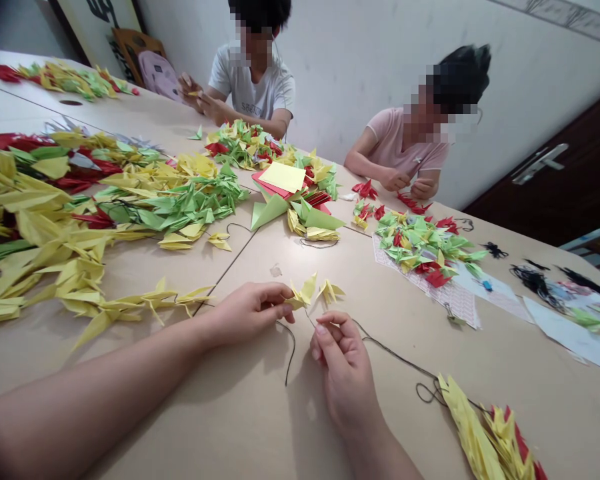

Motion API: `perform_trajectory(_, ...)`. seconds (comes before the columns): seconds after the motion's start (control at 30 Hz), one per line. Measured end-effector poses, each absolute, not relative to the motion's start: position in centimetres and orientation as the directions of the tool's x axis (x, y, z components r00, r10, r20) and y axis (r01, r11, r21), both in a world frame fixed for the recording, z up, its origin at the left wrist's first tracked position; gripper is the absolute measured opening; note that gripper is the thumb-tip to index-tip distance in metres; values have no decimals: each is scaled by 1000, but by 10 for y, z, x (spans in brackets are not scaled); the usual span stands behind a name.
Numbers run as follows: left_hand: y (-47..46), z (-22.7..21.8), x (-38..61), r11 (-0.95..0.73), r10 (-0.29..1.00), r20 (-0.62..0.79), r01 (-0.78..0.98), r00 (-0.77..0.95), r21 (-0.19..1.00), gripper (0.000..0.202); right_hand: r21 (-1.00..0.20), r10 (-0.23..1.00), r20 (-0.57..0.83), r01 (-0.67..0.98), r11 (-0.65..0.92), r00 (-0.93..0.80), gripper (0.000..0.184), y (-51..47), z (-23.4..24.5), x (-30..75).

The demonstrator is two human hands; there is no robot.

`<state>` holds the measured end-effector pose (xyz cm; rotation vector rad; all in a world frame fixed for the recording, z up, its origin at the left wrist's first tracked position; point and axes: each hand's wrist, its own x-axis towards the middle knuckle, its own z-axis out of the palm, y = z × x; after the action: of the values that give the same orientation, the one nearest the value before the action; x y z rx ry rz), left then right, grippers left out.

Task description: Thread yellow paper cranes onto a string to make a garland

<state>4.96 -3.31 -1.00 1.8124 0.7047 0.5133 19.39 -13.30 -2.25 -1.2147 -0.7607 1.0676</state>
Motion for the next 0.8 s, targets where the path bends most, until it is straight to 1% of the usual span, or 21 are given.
perform_trajectory(0.17, -32, -13, 49, -249, 674, 14, 209, 739, 946, 18, -975, 928, -95, -220, -14, 361, 13, -132, -22, 193)
perform_trajectory(0.5, -32, -14, 50, -258, 674, 24, 204, 739, 944, 16, -963, 923, -107, -270, -4, 369, 12, -132, -21, 195)
perform_trajectory(0.67, -31, -13, 50, -239, 668, 5, 209, 744, 948, 15, -969, 919, -93, -248, 5, 382, 12, -131, -21, 194)
perform_trajectory(0.73, -32, -12, 50, -261, 667, 12, 218, 745, 940, 15, -971, 917, -83, -238, 14, 390, 12, -130, -21, 194)
perform_trajectory(0.8, -32, -11, 49, -334, 669, 38, 254, 742, 907, 15, -975, 911, -75, -222, 18, 405, 11, -130, -22, 194)
